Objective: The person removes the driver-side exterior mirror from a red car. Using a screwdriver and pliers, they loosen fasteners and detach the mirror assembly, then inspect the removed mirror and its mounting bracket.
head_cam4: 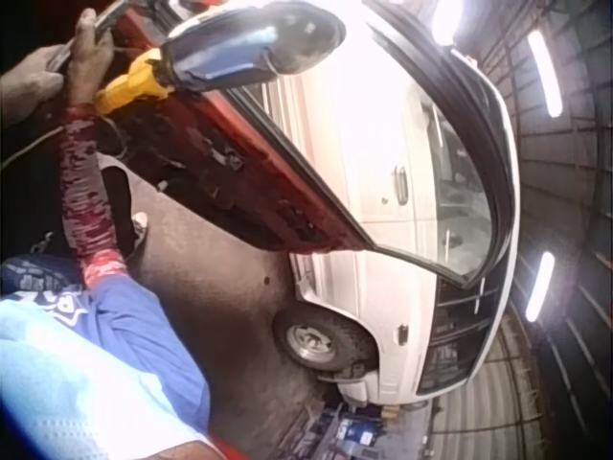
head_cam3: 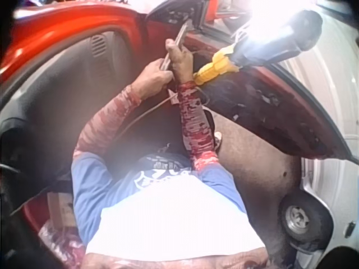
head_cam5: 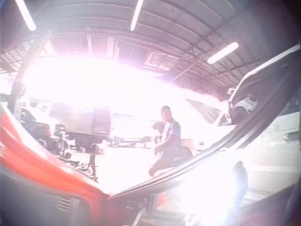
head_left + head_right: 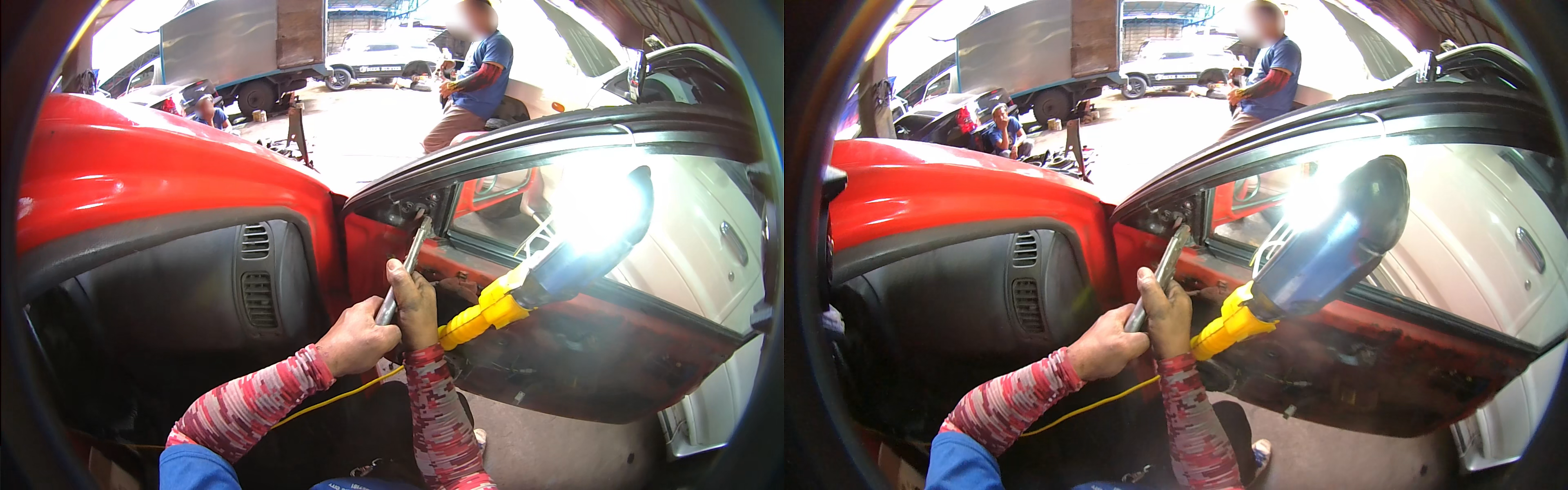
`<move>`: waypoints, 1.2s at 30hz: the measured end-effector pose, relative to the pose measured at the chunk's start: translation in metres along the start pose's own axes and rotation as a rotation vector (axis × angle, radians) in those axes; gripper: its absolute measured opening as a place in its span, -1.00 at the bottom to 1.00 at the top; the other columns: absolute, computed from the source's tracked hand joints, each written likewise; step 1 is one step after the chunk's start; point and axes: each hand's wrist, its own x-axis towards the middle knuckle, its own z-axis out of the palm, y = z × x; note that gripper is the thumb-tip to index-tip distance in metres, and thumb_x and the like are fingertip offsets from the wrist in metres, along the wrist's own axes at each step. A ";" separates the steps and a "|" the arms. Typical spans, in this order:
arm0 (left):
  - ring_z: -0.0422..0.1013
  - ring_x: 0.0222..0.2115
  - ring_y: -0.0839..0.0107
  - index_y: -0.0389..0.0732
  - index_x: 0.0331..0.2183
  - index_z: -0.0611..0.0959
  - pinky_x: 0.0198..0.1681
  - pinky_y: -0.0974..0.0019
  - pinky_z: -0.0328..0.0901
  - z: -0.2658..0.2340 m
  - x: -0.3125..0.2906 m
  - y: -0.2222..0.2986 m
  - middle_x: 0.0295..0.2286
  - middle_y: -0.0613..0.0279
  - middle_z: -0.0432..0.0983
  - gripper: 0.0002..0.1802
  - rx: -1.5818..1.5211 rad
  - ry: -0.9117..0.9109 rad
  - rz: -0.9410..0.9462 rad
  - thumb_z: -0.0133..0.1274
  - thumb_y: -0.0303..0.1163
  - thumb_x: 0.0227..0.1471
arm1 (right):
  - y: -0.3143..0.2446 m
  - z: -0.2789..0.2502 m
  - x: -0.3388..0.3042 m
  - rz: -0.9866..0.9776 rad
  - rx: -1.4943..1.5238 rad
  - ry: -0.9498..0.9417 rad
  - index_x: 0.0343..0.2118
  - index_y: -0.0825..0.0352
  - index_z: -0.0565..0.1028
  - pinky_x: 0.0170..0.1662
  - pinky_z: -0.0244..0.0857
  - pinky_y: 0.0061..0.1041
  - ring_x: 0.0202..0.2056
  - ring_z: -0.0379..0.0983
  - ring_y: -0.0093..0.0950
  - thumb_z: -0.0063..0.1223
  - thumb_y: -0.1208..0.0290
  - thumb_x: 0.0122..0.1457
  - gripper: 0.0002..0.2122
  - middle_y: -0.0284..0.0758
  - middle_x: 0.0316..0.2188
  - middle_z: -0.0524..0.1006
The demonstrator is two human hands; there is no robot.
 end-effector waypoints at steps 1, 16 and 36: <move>0.43 -0.54 0.43 -0.38 -0.28 0.51 -0.46 0.29 0.34 0.000 -0.001 0.001 -0.53 0.21 0.50 -0.69 0.024 0.014 -0.007 0.01 -0.36 -0.07 | 0.000 0.000 0.000 -0.012 0.007 -0.009 -0.53 0.17 0.42 -0.50 0.01 -0.64 -0.56 0.14 -0.77 0.14 0.05 0.26 -0.66 -0.61 -0.61 0.28; 0.54 -0.37 -0.26 -0.33 -0.16 0.38 -0.22 -0.12 0.44 0.003 -0.009 0.015 -0.49 -0.29 0.56 -0.64 0.463 0.251 0.209 0.03 -0.32 0.06 | 0.010 -0.002 -0.002 0.053 0.239 -0.053 -0.48 0.19 0.47 -0.49 0.08 -0.66 -0.55 0.21 -0.77 0.15 0.16 0.31 -0.72 -0.60 -0.58 0.36; 0.61 -0.42 0.13 -0.35 0.12 0.37 -0.57 0.39 0.50 -0.018 -0.005 0.007 -0.22 -0.21 0.58 -0.45 -1.378 -0.547 -0.104 -0.33 -0.08 0.40 | 0.026 -0.009 -0.016 0.296 0.841 -0.269 -0.21 0.31 0.53 -0.64 0.07 -0.74 -0.66 0.18 -0.73 -0.23 -0.22 0.36 -0.43 -0.57 -0.59 0.33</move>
